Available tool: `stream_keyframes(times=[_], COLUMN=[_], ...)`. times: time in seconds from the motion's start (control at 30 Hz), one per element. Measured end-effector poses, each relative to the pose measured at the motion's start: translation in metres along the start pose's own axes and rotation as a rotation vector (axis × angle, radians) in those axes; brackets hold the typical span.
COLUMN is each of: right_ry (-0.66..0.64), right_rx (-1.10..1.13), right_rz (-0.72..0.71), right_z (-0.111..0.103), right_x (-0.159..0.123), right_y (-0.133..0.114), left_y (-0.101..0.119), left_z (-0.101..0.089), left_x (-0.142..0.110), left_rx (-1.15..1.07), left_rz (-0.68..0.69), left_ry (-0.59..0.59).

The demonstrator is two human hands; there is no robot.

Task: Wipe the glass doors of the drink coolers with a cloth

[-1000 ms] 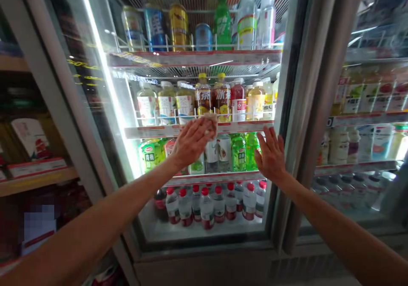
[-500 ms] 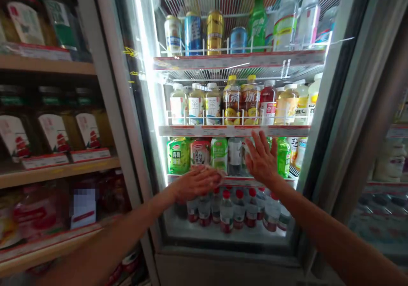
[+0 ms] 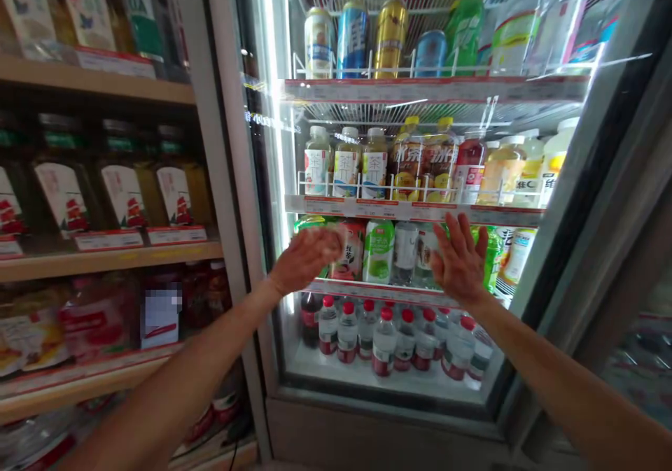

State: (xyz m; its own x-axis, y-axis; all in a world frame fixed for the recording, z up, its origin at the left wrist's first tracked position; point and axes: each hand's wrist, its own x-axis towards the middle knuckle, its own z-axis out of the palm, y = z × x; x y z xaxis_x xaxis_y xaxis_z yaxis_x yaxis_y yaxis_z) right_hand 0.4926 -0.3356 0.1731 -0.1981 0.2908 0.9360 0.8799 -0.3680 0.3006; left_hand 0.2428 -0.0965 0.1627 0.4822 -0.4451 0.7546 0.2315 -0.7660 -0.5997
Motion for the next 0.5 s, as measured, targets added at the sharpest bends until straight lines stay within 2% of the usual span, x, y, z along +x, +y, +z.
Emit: stream_keyframes(times=[0.07, 0.1, 0.13, 0.17, 0.27, 0.3, 0.33, 0.37, 0.47, 0.5], right_ry=[0.003, 0.006, 0.009, 0.01, 0.003, 0.001, 0.0, -0.001, -0.003, -0.004], right_rx=[0.004, 0.005, 0.006, 0.005, -0.001, -0.004, -0.008, -0.012, -0.022, -0.024], right_rz=[0.003, 0.005, 0.006, 0.005, 0.002, 0.003, 0.004, 0.004, 0.002, 0.001], right_z=[0.0, 0.0, 0.0, -0.001, -0.001, -0.001, -0.001, -0.001, -0.001, 0.0], right_x=[0.0, -0.001, -0.001, 0.0, 0.0, 0.0, 0.0, 0.0, 0.0, 0.0], right_y=[0.0, 0.0, -0.001, -0.001, -0.001, -0.001, -0.001, -0.001, 0.0, 0.0], left_y=[-0.007, -0.005, 0.001, 0.009, 0.032, 0.031, 0.025, 0.015, -0.018, -0.024], left_z=[0.0, 0.001, 0.002, 0.003, 0.001, -0.002, -0.004, -0.007, -0.008, -0.006], left_x=[0.002, 0.002, 0.001, -0.001, -0.009, -0.008, -0.005, 0.0, 0.024, 0.032], left_rx=[0.098, 0.125, 0.13, 0.114, 0.009, -0.009, -0.003, 0.025, 0.146, 0.168], left_rz=[-0.38, -0.479, -0.48, -0.381, 0.188, 0.295, 0.286, 0.178, -0.319, -0.409], left_ry=[0.158, 0.198, 0.198, 0.158, -0.052, -0.084, -0.075, -0.027, 0.221, 0.274])
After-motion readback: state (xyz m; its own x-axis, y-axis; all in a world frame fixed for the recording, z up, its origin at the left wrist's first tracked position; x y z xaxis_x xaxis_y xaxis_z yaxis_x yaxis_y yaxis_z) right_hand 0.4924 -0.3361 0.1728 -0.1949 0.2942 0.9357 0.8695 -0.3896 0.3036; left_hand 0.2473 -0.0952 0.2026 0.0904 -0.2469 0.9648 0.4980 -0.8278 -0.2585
